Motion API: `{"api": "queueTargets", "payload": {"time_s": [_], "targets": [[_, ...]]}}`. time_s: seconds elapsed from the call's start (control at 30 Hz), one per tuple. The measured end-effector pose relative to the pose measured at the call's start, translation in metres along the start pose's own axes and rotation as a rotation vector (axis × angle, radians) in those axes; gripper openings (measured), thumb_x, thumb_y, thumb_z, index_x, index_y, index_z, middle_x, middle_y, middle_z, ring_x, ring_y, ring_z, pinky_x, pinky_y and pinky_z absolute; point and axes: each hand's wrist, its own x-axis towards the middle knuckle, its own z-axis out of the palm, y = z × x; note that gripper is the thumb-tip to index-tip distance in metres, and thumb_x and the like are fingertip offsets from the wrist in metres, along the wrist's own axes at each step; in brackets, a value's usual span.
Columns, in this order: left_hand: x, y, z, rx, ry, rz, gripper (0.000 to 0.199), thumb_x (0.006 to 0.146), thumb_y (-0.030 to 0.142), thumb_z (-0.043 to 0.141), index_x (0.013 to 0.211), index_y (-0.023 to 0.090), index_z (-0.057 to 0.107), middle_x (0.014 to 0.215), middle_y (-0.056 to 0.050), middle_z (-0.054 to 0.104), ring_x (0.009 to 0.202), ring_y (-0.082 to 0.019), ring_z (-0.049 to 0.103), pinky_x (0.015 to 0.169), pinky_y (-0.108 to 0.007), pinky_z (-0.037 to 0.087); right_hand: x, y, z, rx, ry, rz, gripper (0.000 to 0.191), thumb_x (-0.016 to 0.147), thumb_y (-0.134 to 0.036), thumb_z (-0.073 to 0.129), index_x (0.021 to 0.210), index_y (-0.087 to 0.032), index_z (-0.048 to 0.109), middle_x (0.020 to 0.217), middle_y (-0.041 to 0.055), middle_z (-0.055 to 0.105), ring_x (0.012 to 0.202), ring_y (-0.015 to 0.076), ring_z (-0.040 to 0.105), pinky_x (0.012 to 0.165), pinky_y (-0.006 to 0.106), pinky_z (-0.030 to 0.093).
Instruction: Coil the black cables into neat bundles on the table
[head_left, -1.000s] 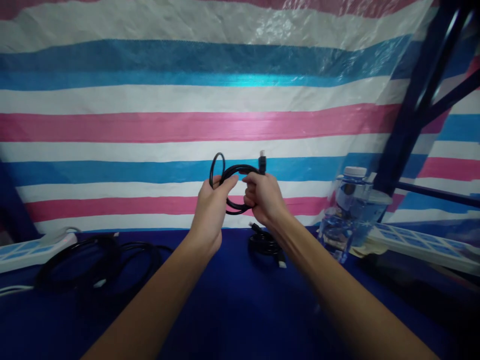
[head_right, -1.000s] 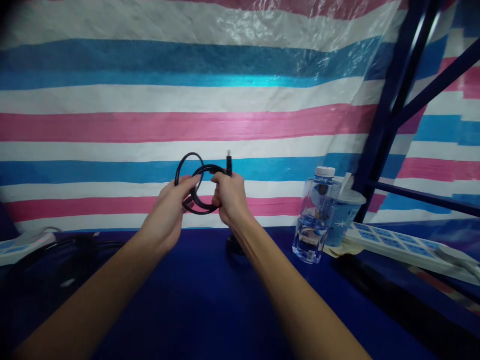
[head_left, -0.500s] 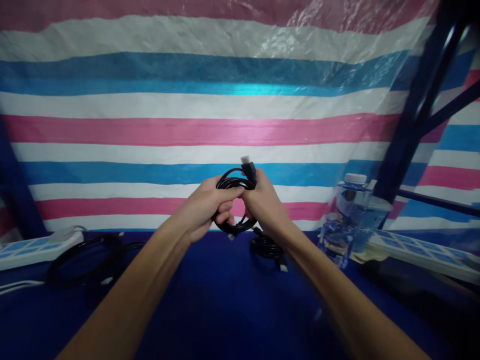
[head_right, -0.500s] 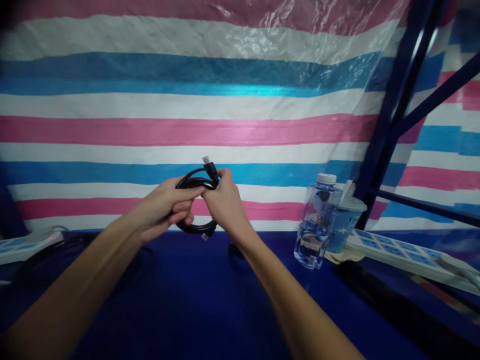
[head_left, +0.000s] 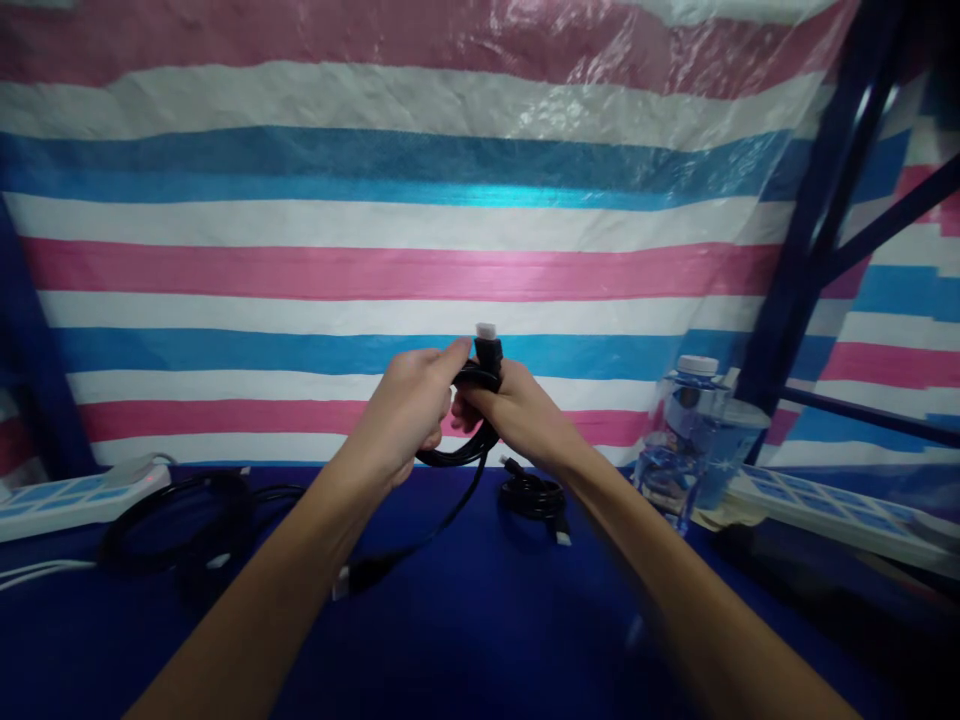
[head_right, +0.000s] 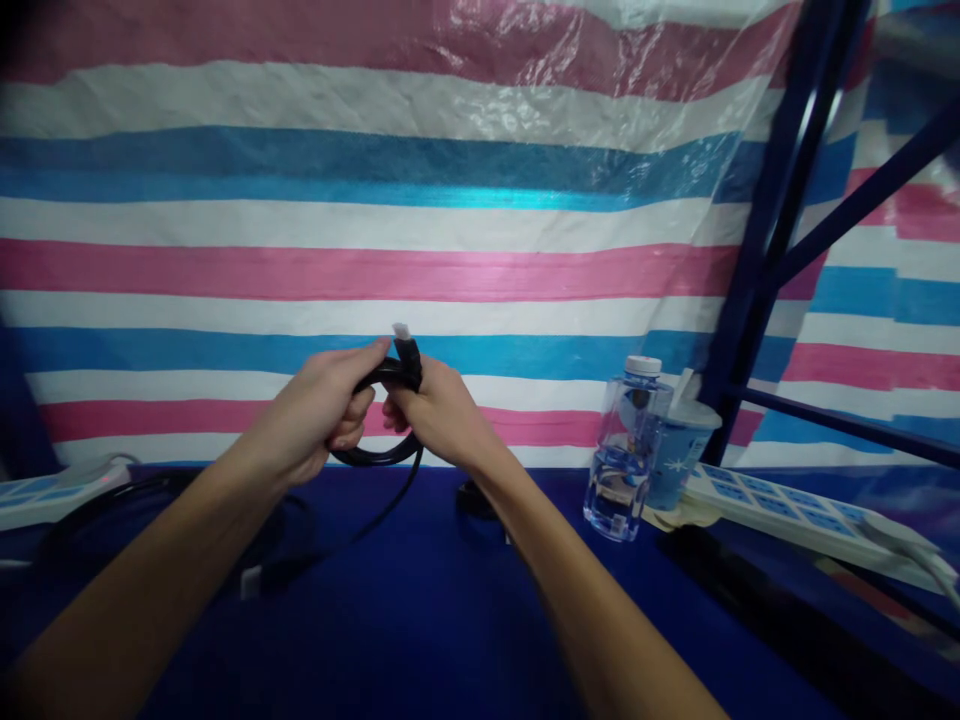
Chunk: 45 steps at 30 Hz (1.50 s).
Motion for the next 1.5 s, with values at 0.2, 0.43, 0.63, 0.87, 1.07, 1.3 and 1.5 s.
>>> {"api": "queueTargets", "payload": {"time_s": [0.2,0.43,0.63,0.87,1.07,1.3,1.5], "targets": [[0.006,-0.011,0.004,0.055,0.153,0.201,0.027,0.075,0.042,0.058,0.064,0.020,0.046,0.043,0.009,0.028,0.032,-0.005,0.024,0.031,-0.019,0.019,-0.004,-0.012,0.016,0.523,0.125,0.224,0.022,0.072,-0.015,0.055,0.056,-0.018,0.041,0.038,-0.0097,0.031,0.030,0.0046,0.031,0.032,0.019,0.024],[0.028,0.000,-0.062,0.411,0.356,0.552,0.029,0.082,0.044,0.046,0.088,0.021,0.061,0.088,-0.005,0.065,0.087,-0.020,0.059,0.078,-0.035,0.044,0.002,-0.005,-0.017,0.876,0.401,0.252,0.014,0.072,-0.005,0.049,0.079,-0.011,0.060,0.040,-0.0126,0.015,0.034,0.0029,0.008,0.031,0.016,0.013],[0.025,-0.013,-0.080,0.518,-0.295,0.179,0.066,0.060,0.023,0.073,0.121,0.024,0.048,0.129,-0.007,0.053,0.117,-0.028,0.048,0.091,-0.039,0.040,0.006,-0.009,-0.052,1.088,0.423,0.219,0.017,0.078,-0.004,0.042,0.073,-0.013,0.056,0.042,-0.0111,0.016,0.035,0.0034,0.006,0.030,0.014,0.014],[0.012,-0.034,0.034,-0.365,-0.140,0.211,0.044,0.080,0.052,0.050,0.109,0.019,0.049,0.099,-0.010,0.065,0.090,-0.018,0.062,0.073,-0.029,0.049,0.009,-0.006,-0.012,0.867,0.525,0.251,0.015,0.071,-0.006,0.049,0.081,-0.012,0.059,0.037,-0.0118,0.022,0.032,0.0035,0.016,0.032,0.016,0.023],[0.016,-0.017,0.003,-0.328,0.194,0.215,0.042,0.082,0.059,0.041,0.071,0.019,0.048,0.044,0.007,0.038,0.031,-0.006,0.034,0.033,-0.019,0.028,0.007,-0.008,0.013,0.562,0.180,0.248,0.013,0.067,-0.007,0.051,0.075,-0.013,0.059,0.038,-0.0106,0.033,0.031,0.0060,0.033,0.043,0.027,0.046],[0.000,-0.009,0.011,0.053,0.341,0.474,0.030,0.081,0.047,0.052,0.069,0.019,0.053,0.057,0.003,0.051,0.036,-0.005,0.038,0.034,-0.019,0.028,0.005,-0.008,0.025,0.793,0.398,0.303,0.015,0.068,-0.011,0.052,0.081,-0.014,0.060,0.040,-0.0115,0.028,0.032,0.0046,0.024,0.035,0.022,0.038],[0.006,-0.013,0.006,0.046,0.399,0.522,0.026,0.086,0.043,0.045,0.076,0.019,0.051,0.070,0.001,0.056,0.053,-0.008,0.055,0.043,-0.016,0.040,0.004,-0.004,0.030,0.763,0.371,0.312,0.015,0.070,-0.010,0.050,0.083,-0.014,0.058,0.039,-0.0121,0.027,0.033,0.0056,0.027,0.041,0.025,0.043]]}}
